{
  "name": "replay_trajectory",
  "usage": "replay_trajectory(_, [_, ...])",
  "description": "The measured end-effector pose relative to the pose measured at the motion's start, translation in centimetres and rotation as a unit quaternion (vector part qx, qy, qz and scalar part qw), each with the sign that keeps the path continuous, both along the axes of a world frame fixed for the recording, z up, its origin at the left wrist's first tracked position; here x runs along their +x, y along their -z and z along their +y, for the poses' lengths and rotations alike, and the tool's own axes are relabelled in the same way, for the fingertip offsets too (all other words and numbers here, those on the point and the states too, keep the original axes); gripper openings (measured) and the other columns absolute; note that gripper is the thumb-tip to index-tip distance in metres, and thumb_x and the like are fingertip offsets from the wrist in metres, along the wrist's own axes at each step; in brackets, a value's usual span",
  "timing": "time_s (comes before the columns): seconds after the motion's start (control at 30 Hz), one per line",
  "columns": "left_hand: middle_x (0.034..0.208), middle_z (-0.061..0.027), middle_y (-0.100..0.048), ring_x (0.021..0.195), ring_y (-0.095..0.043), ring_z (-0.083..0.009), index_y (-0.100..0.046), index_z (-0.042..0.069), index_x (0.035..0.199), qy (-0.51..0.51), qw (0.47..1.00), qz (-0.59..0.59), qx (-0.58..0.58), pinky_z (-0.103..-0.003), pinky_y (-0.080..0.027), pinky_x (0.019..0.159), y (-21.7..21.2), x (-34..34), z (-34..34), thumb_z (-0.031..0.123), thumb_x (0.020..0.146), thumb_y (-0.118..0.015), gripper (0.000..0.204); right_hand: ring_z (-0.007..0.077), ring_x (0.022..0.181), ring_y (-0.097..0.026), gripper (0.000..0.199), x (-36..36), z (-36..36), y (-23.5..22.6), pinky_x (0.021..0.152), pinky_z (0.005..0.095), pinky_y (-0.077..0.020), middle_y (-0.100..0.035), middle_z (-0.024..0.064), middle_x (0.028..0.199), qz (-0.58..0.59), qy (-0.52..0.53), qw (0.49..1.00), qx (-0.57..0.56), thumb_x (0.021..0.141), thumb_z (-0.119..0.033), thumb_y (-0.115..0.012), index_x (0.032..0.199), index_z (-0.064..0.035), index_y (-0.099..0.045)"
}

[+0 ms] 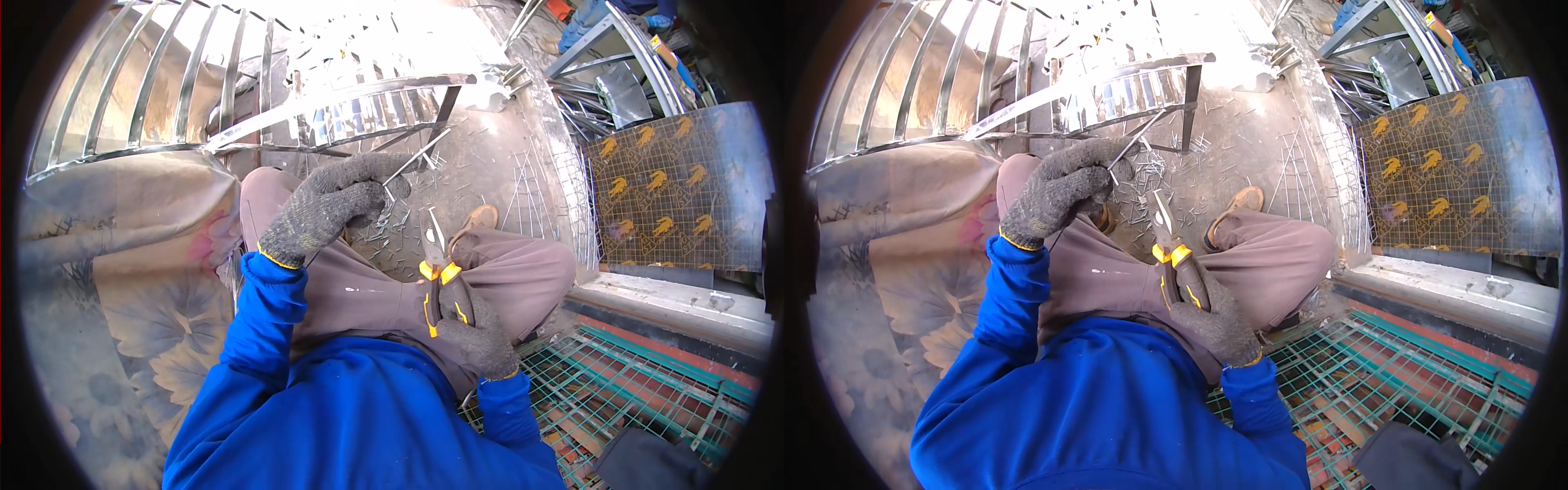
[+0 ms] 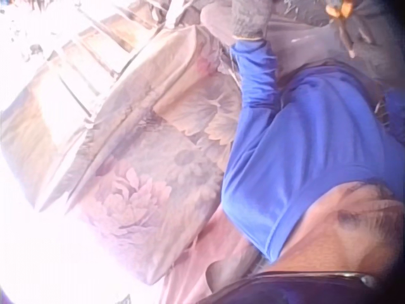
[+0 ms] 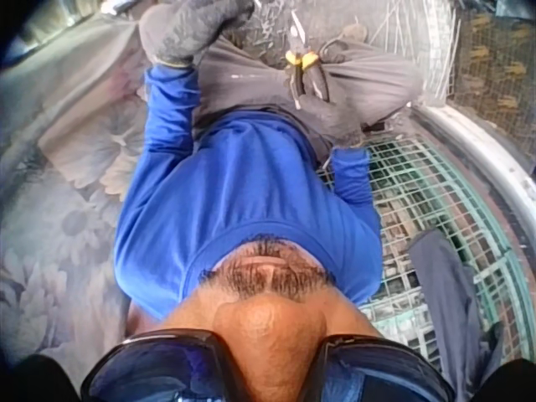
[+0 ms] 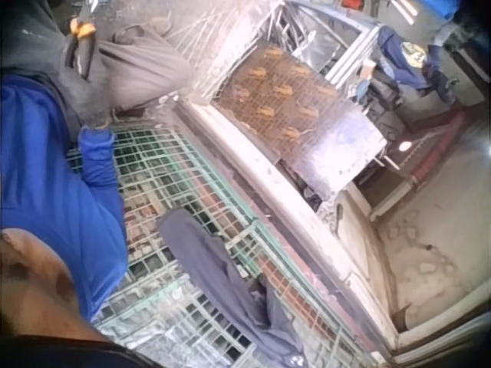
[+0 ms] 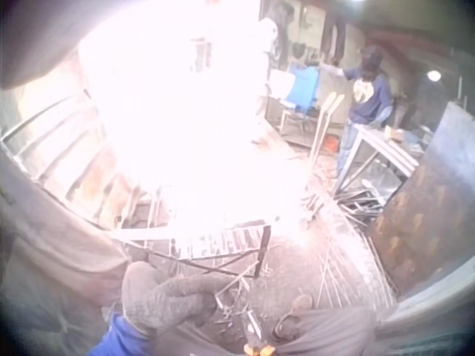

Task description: Use pliers to cut segments of metal wire while sitting on the floor.

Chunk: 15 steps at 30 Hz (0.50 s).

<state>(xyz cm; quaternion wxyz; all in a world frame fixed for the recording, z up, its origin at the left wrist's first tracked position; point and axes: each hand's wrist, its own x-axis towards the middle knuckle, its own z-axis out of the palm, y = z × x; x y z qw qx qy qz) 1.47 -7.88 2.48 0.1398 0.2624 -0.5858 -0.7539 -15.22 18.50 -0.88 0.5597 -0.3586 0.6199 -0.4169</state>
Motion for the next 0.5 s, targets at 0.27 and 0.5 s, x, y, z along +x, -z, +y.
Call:
replay_trajectory(0.27, [0.098, 0.0039, -0.063, 0.082, -0.054, -0.0054, -0.064, 0.006, 0.135, -0.005, 0.998, -0.039, -0.046, -0.023, -0.046, 0.073, -1.1, -0.3, 1.1, 0.016, 0.101, -0.06, 0.036, 0.015, 0.114, -0.06, 0.067, 2.6, -0.5, -1.0, 0.1, 0.0328, -0.0491, -0.062, 0.0094, 0.128, -0.219, 0.084, 0.972, 0.031, 0.088, -0.01, -0.073, 0.147, 0.0034, -0.046])
replay_trajectory(0.5, [0.091, 0.0043, -0.064, 0.072, -0.049, -0.0029, -0.065, 0.005, 0.134, 0.011, 1.0, -0.018, -0.02, -0.019, -0.037, 0.059, -0.6, 0.1, 1.1, 0.02, 0.096, -0.065, 0.041, 0.0153, 0.107, -0.062, 0.071, 2.5, -1.8, -1.5, 0.095, 0.0318, -0.0513, -0.064, 0.0079, 0.122, -0.356, 0.043, 0.934, 0.011, 0.087, -0.016, -0.075, 0.149, 0.0013, -0.044])
